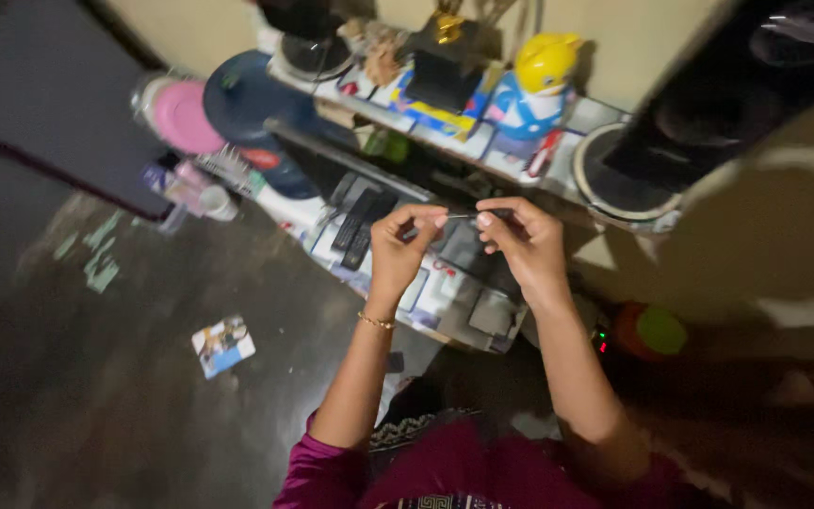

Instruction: The person moves a small pink and white electric fan from a bed to the floor, unplugs it, retrieves a screwdriver, and uses it to remove screws from the fan's front grille. The person continues unscrewing and detaching parts of the fan housing.

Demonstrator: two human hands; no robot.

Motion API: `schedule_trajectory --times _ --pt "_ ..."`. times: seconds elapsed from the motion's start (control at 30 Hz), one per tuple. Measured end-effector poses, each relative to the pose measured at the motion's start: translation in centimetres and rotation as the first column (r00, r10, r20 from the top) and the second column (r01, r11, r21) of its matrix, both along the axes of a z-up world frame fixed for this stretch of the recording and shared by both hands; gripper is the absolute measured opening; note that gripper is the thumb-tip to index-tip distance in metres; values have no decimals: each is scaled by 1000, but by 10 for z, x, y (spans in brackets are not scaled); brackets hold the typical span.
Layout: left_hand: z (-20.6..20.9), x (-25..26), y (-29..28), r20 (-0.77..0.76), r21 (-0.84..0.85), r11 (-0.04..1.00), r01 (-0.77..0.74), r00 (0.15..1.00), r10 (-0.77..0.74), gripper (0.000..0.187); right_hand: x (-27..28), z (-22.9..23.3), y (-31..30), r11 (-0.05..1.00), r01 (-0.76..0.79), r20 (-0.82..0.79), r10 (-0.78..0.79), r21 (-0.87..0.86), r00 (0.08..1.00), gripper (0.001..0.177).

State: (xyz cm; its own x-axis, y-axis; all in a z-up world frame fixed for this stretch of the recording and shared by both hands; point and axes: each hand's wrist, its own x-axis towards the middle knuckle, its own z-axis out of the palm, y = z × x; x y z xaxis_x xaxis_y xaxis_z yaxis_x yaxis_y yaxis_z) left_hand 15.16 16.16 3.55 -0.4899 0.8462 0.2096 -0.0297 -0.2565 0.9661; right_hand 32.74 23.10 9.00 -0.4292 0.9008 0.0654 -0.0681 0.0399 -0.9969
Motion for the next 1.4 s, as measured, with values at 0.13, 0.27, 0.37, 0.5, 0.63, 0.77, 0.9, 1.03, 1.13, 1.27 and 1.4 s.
schedule_trajectory --times 0.13,0.27,0.37,0.5,0.63,0.77,0.9,1.03,1.13,1.27,1.4 --pt "-9 -27 -31 81 -35 994 -106 991 109 13 -36 -2 -14 996 -91 42 92 -21 995 16" --pt "-17 -57 -70 224 -33 967 -251 942 252 13 -72 -9 -29 978 -181 30 185 -104 982 16" --pt "-25 -80 -104 252 -10 931 -366 900 356 14 -106 -18 -41 959 -262 -9 263 -105 965 15" --pt "-33 -109 -155 351 4 885 -466 829 435 16 -152 -27 -68 916 -385 -10 386 -113 922 16" --pt "-33 -137 -213 363 -42 826 -562 762 537 24 -199 -30 -110 849 -515 -48 514 -120 857 16" --pt "-30 -159 -278 344 -54 751 -658 694 632 23 -244 -31 -162 767 -627 -61 625 -134 778 17" --pt "-28 -176 -341 187 -28 647 -762 632 752 16 -286 -33 -216 691 -702 -115 693 -174 711 16" --pt "-33 -193 -398 181 -30 579 -815 565 805 14 -323 -39 -270 624 -754 -123 747 -206 653 15" --pt "-36 -207 -437 201 -27 532 -846 517 832 18 -348 -45 -311 575 -793 -100 793 -202 601 12" --pt "-45 -216 -493 310 -122 473 -873 419 853 22 -373 -57 -358 476 -849 -89 859 -228 505 10" --pt "-51 -219 -547 282 -132 396 -909 348 894 19 -396 -62 -410 377 -879 -57 911 -291 409 10"
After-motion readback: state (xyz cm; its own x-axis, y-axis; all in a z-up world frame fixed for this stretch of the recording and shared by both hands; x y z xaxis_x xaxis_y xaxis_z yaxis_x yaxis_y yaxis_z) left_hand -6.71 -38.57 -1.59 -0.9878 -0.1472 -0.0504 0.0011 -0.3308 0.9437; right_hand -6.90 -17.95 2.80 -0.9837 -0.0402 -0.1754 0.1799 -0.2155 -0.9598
